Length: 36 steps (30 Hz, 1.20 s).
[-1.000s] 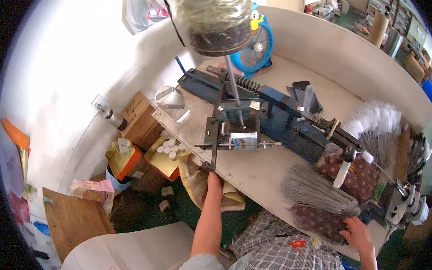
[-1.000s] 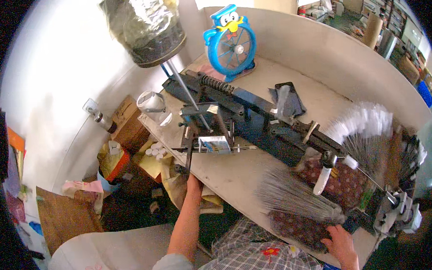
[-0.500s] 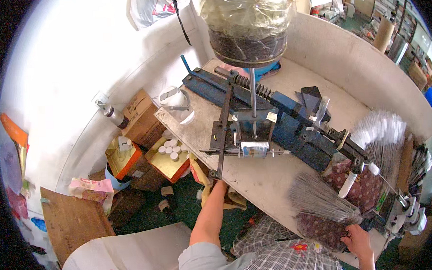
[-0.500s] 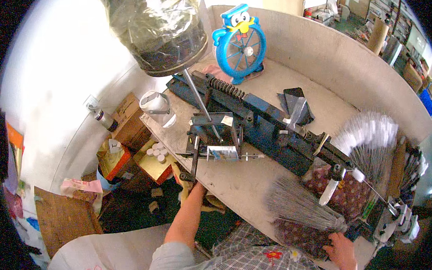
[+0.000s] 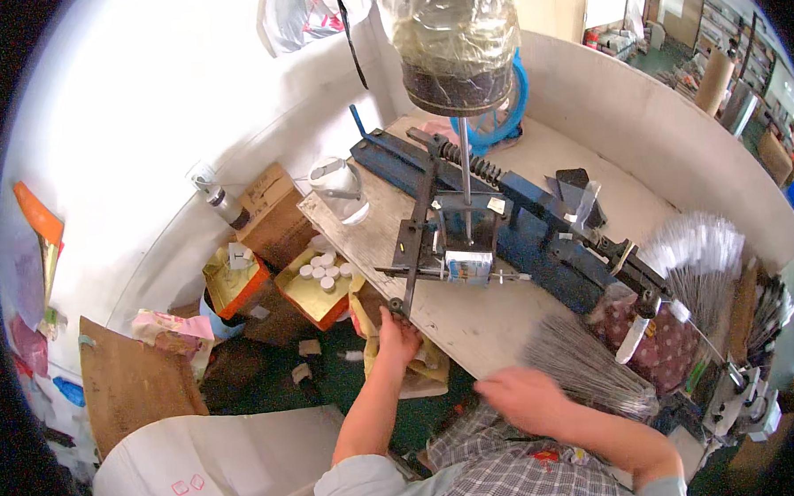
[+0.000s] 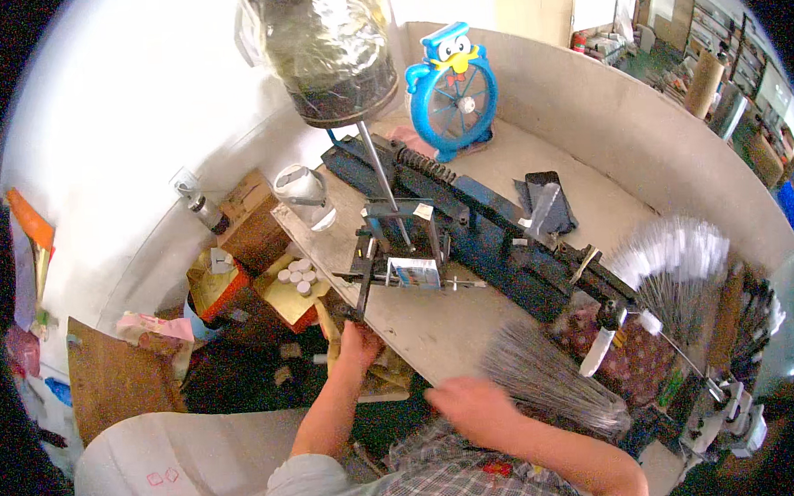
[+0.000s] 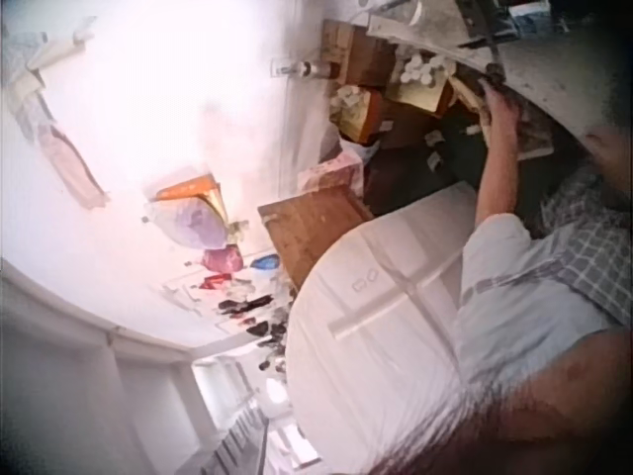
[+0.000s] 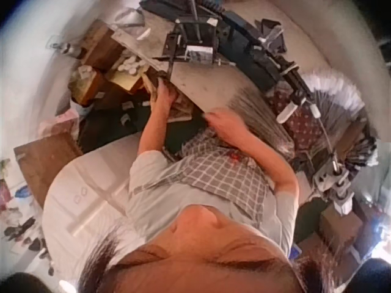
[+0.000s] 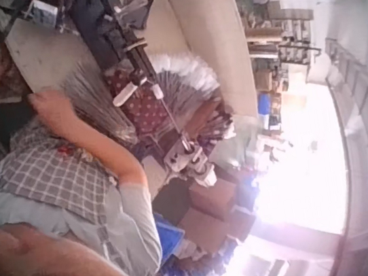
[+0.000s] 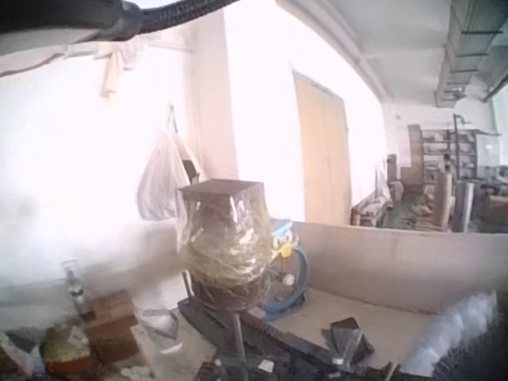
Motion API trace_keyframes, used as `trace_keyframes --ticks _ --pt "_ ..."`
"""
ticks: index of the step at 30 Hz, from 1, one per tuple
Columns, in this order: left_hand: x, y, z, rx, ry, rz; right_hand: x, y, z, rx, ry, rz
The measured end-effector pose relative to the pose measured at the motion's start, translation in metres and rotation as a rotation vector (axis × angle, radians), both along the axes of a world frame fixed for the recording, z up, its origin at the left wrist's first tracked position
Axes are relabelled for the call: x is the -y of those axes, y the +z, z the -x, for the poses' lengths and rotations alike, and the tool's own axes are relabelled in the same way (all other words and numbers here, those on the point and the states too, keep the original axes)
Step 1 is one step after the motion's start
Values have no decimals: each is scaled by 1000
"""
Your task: Assembling and finishing industrial or hygiene brushes using specialized machinery and hand tools.
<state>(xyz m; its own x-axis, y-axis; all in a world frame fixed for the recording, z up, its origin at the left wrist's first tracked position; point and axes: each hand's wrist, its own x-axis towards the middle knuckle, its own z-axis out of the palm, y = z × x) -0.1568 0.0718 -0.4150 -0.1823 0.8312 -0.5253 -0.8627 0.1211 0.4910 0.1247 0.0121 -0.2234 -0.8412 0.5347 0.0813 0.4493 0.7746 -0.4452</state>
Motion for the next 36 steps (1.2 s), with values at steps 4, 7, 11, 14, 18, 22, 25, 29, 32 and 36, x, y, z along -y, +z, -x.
trace_keyframes --ticks 4,7,11,14,18,22,25,29,32,36 --pt "1 30 -5 50 -116 -96 -2 -48 86 176 333 -481" --pt "-5 65 -19 14 -80 -18 -10 -90 111 342 401 -659" --pt "-11 46 5 114 -162 -45 -10 -139 137 617 88 -483" --pt "-12 54 16 -167 -75 -27 -14 -114 130 742 434 -849" --pt "-23 55 61 -412 -12 194 -8 -99 133 767 442 -673" --pt "-30 46 86 -359 -98 -15 -8 -81 136 837 486 -621" --pt "-41 57 82 -336 -62 131 0 -121 141 830 369 -786" --pt "-43 30 101 -289 -21 -108 -4 -79 145 832 550 -1017" --pt "-49 57 95 -238 -17 -48 -12 -72 146 750 584 -1149" --pt "-55 54 95 -55 42 -91 -18 -80 150 573 754 -929"
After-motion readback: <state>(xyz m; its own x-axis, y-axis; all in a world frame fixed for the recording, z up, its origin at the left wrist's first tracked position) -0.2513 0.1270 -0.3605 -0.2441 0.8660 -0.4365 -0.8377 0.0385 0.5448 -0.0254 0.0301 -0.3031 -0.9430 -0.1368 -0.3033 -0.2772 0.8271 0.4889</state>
